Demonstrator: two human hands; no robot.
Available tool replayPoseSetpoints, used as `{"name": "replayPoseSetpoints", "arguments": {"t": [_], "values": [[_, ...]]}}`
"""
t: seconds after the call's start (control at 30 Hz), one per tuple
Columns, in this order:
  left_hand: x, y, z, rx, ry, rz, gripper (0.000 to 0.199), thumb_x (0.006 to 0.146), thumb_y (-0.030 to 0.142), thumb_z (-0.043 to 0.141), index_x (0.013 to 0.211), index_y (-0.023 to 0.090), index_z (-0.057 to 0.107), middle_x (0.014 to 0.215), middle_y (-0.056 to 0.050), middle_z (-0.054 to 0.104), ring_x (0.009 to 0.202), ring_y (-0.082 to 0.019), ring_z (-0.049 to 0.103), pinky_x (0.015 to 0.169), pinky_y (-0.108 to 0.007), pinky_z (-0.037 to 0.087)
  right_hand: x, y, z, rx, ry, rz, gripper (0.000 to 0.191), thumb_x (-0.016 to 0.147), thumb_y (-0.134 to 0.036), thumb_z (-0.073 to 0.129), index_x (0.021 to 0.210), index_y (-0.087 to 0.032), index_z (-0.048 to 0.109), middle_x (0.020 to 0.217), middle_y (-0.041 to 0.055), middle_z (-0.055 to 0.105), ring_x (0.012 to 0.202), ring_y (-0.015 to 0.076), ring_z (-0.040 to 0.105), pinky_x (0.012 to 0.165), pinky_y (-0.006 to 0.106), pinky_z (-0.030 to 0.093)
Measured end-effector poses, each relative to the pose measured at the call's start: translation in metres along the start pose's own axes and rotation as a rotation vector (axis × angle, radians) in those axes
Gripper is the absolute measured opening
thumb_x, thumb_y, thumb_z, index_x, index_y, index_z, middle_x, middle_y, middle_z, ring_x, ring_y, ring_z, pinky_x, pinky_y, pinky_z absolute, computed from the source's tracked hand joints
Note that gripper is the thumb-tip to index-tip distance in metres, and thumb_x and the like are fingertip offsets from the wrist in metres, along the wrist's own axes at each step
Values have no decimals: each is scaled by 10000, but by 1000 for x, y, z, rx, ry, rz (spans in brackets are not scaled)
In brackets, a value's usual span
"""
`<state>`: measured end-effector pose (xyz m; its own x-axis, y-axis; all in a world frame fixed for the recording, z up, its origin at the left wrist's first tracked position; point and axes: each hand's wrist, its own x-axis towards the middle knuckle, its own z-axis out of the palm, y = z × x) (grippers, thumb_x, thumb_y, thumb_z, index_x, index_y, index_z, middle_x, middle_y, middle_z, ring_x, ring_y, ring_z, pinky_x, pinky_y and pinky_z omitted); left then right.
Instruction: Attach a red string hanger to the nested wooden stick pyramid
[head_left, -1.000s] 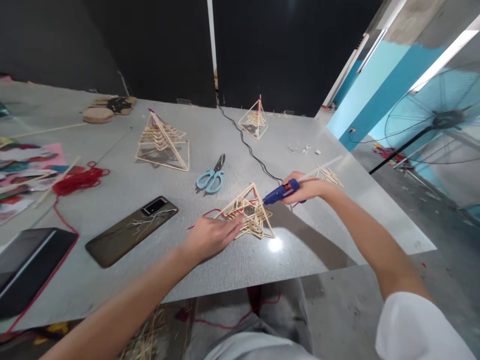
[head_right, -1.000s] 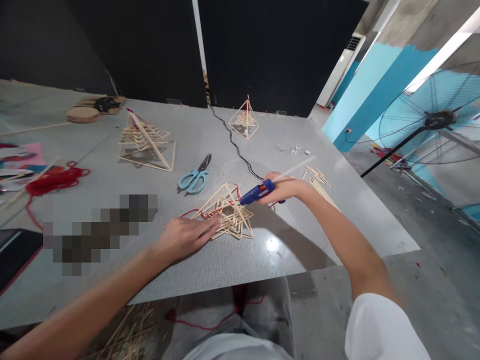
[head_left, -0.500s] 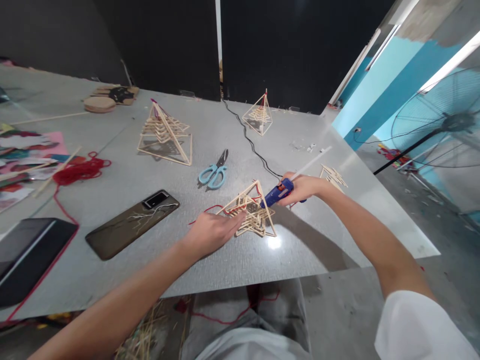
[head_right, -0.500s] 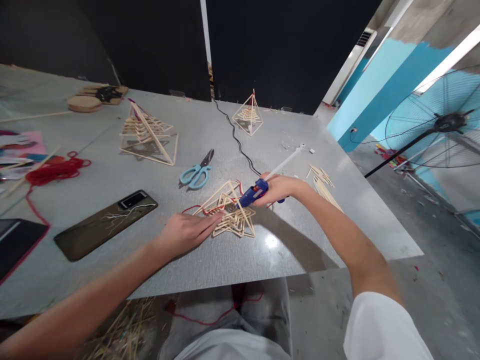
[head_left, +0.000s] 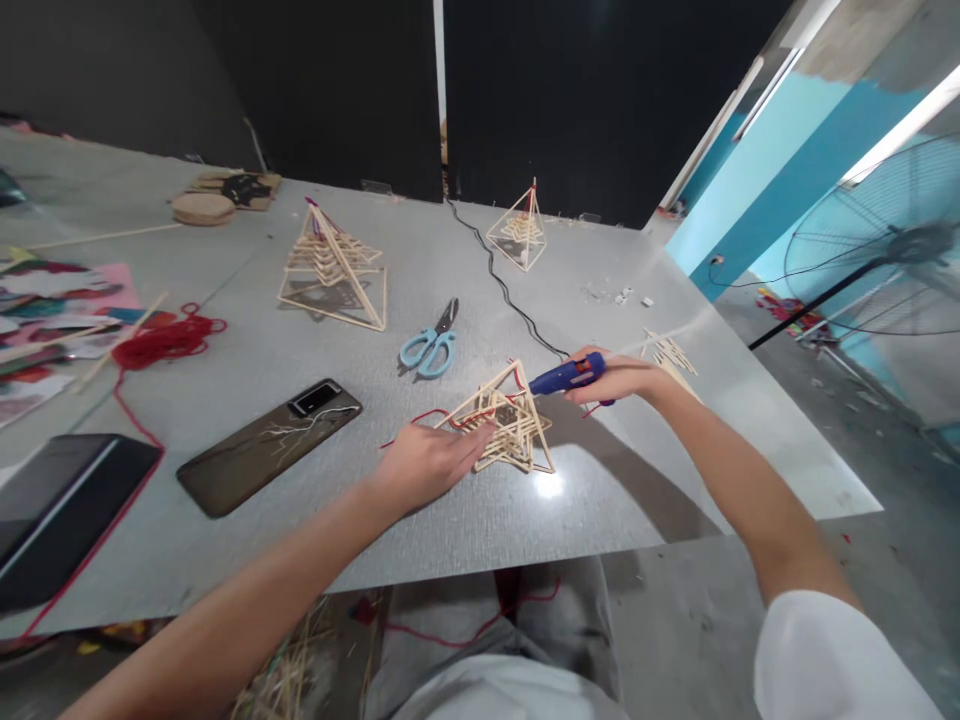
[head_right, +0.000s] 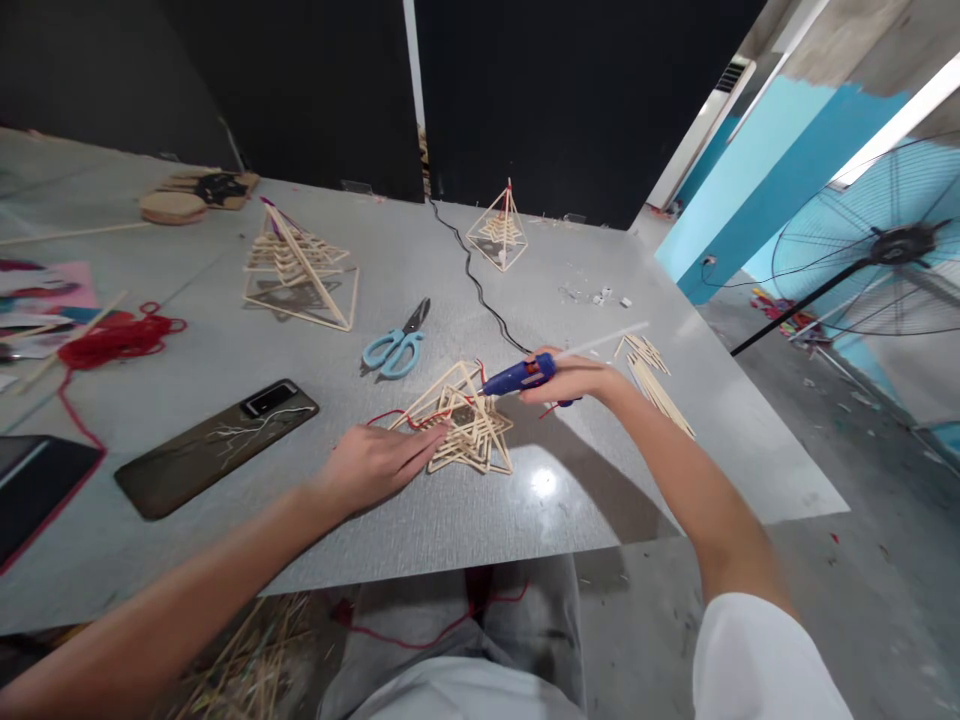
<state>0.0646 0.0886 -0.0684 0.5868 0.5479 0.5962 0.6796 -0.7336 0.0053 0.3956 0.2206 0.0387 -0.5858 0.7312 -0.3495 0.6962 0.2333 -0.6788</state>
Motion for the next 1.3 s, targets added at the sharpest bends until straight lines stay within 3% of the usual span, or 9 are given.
{"name": "replayPoseSetpoints", "arguments": {"t": [0.07,0.27,0.37,0.43,0.63,0.8,0.97,1.1,1.3], "values": [[1,0,0,22,23,21,303,1119,273,536,1349,186,713,716,8,768,548,-123,678,547,-219,482,-3,22,4,77,247,-5,285,634,-438,829,682,-218,655,606,-33,592,598,140,540,563,265,449],[4,2,-3,37,35,27,279,1120,249,553,1335,165,711,720,15,783,561,-125,698,555,-232,485,-4,72,39,116,687,72,374,803,-617,615,807,-243,626,781,70,704,800,255,685,772,384,578],[5,2,-4,33,48,34,276,1116,235,560,1336,160,708,713,25,781,553,-123,699,554,-240,481,-3,80,55,107,805,92,344,818,-595,622,855,-254,645,882,112,757,987,320,731,936,445,585],[5,2,-5,29,61,37,273,1108,227,576,1336,158,708,719,30,784,547,-121,698,553,-245,478,-2,81,61,97,821,93,334,814,-587,652,865,-257,652,882,120,766,1030,336,738,953,448,586],[5,1,-5,32,60,29,282,1088,225,598,1335,172,723,665,44,745,523,-125,669,538,-250,465,-6,79,65,63,686,157,392,845,-628,685,905,-241,669,838,106,765,1023,347,755,884,414,612],[3,1,-3,-35,6,-23,330,1102,269,529,1358,204,727,691,1,743,573,-133,669,619,-223,514,-14,68,51,85,534,143,452,863,-616,670,1025,-195,695,1003,166,800,1014,345,765,939,473,624],[2,2,-4,-33,-10,-45,326,1111,289,512,1333,219,740,696,-5,745,588,-134,671,639,-219,523,-17,31,17,77,202,53,358,670,-451,846,919,-201,787,859,67,792,870,275,753,846,390,640],[5,3,-8,-14,0,-32,288,1114,283,540,1297,209,750,701,7,765,598,-124,696,631,-217,519,-9,-14,0,-2,-53,-12,287,699,-409,783,897,-202,779,733,-3,707,711,190,687,652,294,593],[11,7,-12,26,50,-10,251,1096,366,653,1252,187,734,663,49,761,555,-120,711,559,-263,486,2,-46,-7,-196,4,-78,207,719,-390,740,835,-220,741,726,-15,651,688,167,608,632,277,499]]}}
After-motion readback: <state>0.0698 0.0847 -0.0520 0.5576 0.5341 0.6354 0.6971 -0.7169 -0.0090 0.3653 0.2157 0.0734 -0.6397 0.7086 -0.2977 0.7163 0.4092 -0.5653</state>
